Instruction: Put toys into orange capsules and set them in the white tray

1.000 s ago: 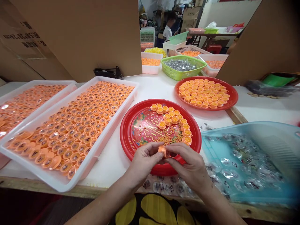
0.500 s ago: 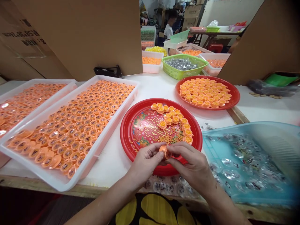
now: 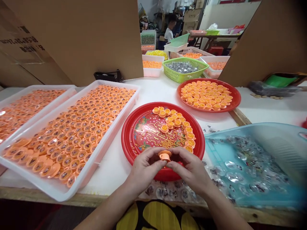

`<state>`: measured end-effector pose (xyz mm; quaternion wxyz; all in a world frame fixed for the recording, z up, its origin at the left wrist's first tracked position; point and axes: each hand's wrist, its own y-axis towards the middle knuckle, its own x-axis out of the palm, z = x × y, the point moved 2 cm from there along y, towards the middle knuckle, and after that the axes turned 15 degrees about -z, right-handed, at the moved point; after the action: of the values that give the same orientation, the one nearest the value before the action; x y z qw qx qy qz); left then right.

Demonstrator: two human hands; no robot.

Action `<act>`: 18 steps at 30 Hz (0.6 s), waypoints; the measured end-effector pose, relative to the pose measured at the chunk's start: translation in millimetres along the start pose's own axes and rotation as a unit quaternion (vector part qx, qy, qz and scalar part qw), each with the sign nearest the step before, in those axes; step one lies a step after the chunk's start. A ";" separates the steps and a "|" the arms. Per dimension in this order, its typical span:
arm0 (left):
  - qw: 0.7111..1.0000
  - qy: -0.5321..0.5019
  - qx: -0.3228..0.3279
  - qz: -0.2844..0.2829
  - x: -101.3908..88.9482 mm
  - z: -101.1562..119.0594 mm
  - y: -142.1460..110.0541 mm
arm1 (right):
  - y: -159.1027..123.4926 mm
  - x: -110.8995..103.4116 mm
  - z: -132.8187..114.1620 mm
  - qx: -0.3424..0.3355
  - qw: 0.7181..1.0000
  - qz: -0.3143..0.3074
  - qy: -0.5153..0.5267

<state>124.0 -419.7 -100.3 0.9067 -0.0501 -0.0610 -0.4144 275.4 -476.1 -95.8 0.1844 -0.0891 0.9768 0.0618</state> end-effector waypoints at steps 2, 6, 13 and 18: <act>0.999 0.042 0.017 -0.006 -1.8 1.8 -2.1 | 0.0 3.0 -1.4 -0.013 1.000 0.008 -0.011; 0.993 0.116 0.034 -0.006 -4.8 7.2 -6.2 | -1.0 7.5 -7.5 -0.048 0.997 0.027 -0.047; 0.982 0.185 -0.026 -0.010 -3.6 16.5 -5.7 | -2.7 7.8 9.8 0.019 0.998 -0.003 0.063; 0.964 0.261 -0.050 -0.024 -13.6 35.9 -6.4 | 2.7 12.7 48.5 0.049 0.987 -0.037 0.146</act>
<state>107.8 -408.6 -66.7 0.8772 0.0157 0.1972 -0.4375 280.1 -467.9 -145.2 0.0462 -0.1239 0.9912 -0.0067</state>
